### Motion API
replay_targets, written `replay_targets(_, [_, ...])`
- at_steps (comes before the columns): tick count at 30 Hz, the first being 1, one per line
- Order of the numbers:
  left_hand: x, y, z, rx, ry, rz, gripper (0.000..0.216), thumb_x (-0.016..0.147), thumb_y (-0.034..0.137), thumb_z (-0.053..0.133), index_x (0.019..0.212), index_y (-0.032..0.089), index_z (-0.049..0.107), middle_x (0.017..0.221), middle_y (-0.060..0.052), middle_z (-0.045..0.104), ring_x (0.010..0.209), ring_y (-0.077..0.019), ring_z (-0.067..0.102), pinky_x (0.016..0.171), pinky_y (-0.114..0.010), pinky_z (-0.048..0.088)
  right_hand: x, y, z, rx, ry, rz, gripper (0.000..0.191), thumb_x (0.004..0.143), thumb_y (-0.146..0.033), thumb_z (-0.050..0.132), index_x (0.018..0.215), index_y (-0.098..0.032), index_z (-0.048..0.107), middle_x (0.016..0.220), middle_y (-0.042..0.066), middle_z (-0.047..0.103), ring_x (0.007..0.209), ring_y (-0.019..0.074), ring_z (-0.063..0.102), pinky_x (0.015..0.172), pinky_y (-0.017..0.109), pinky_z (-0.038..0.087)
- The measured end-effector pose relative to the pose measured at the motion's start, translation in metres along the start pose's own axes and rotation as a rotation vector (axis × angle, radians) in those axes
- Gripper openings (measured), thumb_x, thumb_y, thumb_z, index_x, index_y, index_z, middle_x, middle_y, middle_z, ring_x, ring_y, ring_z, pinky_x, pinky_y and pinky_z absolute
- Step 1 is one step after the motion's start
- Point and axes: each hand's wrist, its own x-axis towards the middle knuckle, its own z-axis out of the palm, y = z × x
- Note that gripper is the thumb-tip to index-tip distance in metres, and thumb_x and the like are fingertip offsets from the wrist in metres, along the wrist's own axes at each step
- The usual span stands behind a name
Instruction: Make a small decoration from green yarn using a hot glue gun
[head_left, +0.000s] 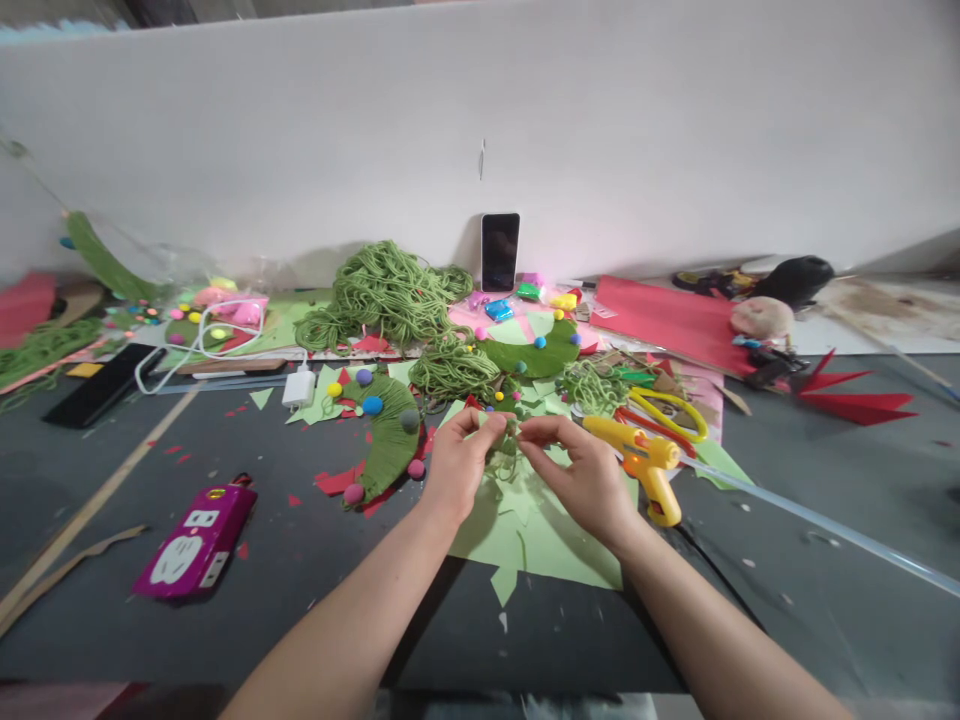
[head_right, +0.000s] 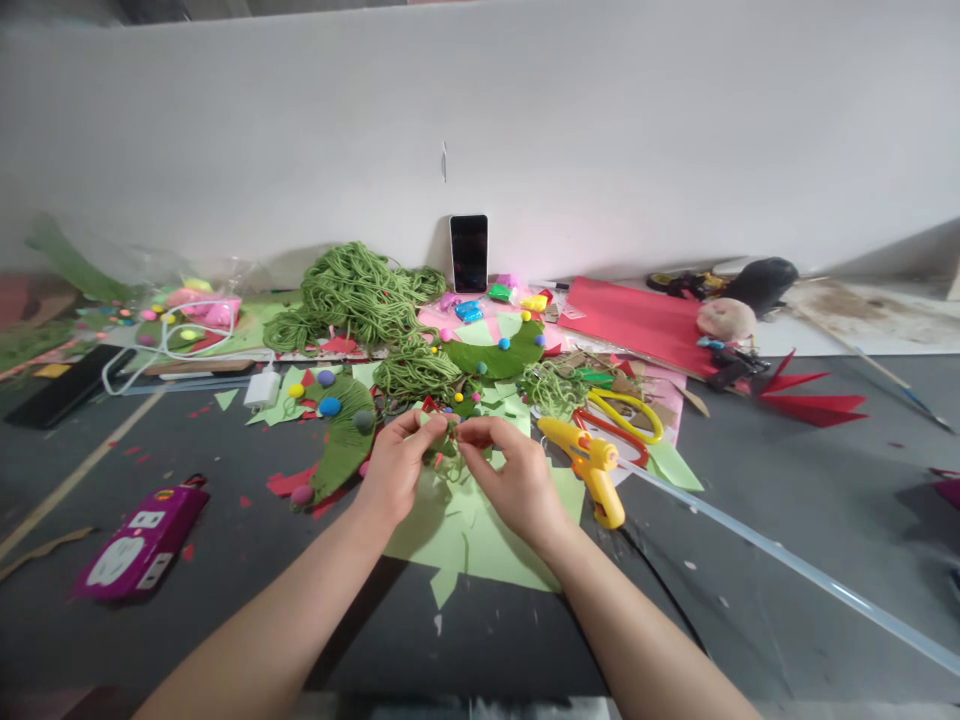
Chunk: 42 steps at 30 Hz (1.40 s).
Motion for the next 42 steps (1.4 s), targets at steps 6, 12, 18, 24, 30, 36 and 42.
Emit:
replay_targets(6, [0.001,-0.002,-0.003,0.083,-0.017,0.088,0.029,0.069,0.037,0.073,0.058,0.017,0.055,0.075,0.0,0.064,0.063,-0.0105,0.052,0.06,-0.024,0.04,0.001,0.0,0.0,0.099,0.022,0.09,0.009,0.083,-0.028,0.06,0.085,-0.02,0.059,0.08,0.004,0.065,0.071,0.0158,0.06,0.068,0.03,0.051])
replay_targets(12, [0.001,-0.004,-0.004,0.164,-0.02,0.13,0.026,0.073,0.039,0.07,0.063,0.018,0.056,0.072,0.002,0.06,0.061,-0.0101,0.048,0.062,-0.025,0.039,0.003,-0.001,0.001,0.375,-0.047,0.279,0.023,0.079,-0.04,0.065,0.084,-0.021,0.053,0.073,0.0,0.059,0.06,0.0126,0.057,0.056,0.027,0.049])
replay_targets(18, [-0.005,0.003,-0.001,0.331,-0.038,0.254,0.023,0.076,0.034,0.066,0.062,0.018,0.057,0.076,0.0,0.065,0.063,-0.0119,0.051,0.062,-0.025,0.04,0.006,0.0,0.0,0.426,-0.05,0.342,0.031,0.075,-0.045,0.068,0.088,-0.019,0.059,0.074,0.002,0.062,0.067,0.0143,0.06,0.063,0.029,0.05])
replay_targets(24, [-0.011,0.006,0.001,0.405,-0.057,0.33,0.019,0.078,0.03,0.064,0.063,0.019,0.059,0.082,-0.003,0.068,0.069,-0.0134,0.056,0.065,-0.025,0.041,0.008,0.002,-0.003,0.417,-0.085,0.393,0.031,0.075,-0.047,0.067,0.08,-0.017,0.064,0.064,-0.001,0.059,0.06,0.0121,0.054,0.058,0.026,0.045])
replay_targets(30, [-0.013,0.003,0.002,0.412,-0.022,0.348,0.015,0.078,0.031,0.063,0.069,0.019,0.064,0.084,-0.004,0.068,0.07,-0.0147,0.056,0.065,-0.026,0.042,0.007,-0.001,-0.002,0.404,-0.055,0.407,0.033,0.069,-0.049,0.072,0.076,-0.018,0.065,0.064,0.0,0.06,0.059,0.0124,0.053,0.056,0.026,0.043])
replay_targets(36, [-0.015,0.003,0.003,0.481,-0.036,0.434,0.018,0.08,0.028,0.061,0.064,0.02,0.06,0.084,-0.004,0.068,0.079,-0.017,0.059,0.074,-0.028,0.043,0.006,-0.003,-0.002,0.396,-0.075,0.429,0.036,0.066,-0.053,0.072,0.07,-0.018,0.064,0.06,-0.001,0.056,0.055,0.0117,0.048,0.053,0.026,0.039])
replay_targets(42, [-0.016,0.006,0.002,0.524,-0.076,0.499,0.013,0.081,0.026,0.06,0.068,0.021,0.061,0.084,-0.004,0.068,0.08,-0.0176,0.06,0.076,-0.029,0.043,0.008,-0.004,-0.004,0.491,-0.106,0.478,0.036,0.064,-0.051,0.074,0.068,-0.017,0.064,0.056,-0.003,0.053,0.053,0.0102,0.045,0.053,0.025,0.036])
